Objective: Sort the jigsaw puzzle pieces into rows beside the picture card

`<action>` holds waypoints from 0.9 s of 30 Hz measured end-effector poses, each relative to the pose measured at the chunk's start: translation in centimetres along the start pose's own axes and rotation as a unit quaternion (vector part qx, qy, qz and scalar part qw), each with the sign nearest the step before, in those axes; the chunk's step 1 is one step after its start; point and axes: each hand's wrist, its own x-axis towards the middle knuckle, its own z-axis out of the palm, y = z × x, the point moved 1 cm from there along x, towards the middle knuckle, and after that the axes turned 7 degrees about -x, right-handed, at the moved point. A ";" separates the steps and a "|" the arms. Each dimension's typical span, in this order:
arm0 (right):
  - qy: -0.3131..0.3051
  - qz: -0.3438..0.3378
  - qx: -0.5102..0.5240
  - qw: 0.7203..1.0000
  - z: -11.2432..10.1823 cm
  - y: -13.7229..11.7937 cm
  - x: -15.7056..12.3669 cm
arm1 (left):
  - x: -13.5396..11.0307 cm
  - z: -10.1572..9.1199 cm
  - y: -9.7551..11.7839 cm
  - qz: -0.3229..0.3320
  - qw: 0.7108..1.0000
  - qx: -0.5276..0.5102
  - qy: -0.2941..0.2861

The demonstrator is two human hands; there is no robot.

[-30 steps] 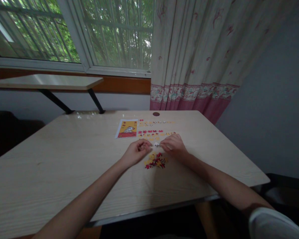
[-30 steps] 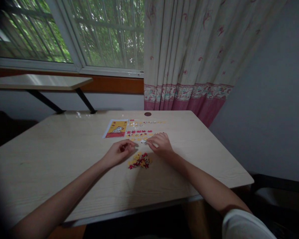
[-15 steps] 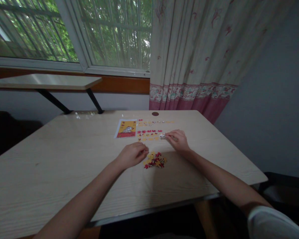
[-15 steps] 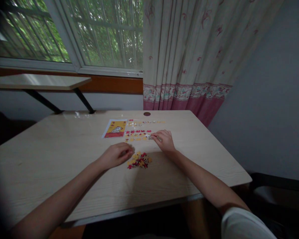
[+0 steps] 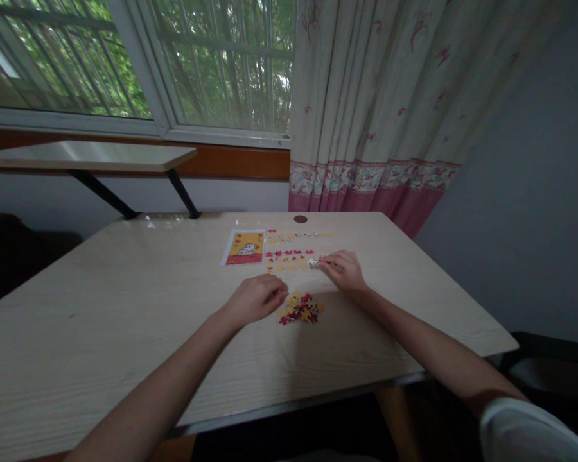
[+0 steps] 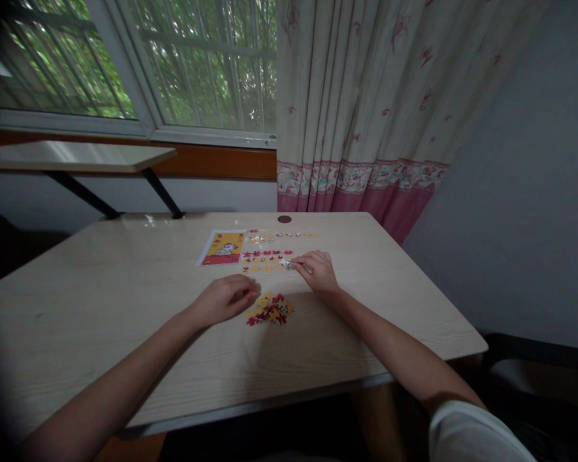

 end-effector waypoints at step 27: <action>-0.227 0.065 -0.168 0.957 6.5 3.6 10.0 | -0.2 0.1 -0.2 0.001 1.000 0.013 0.016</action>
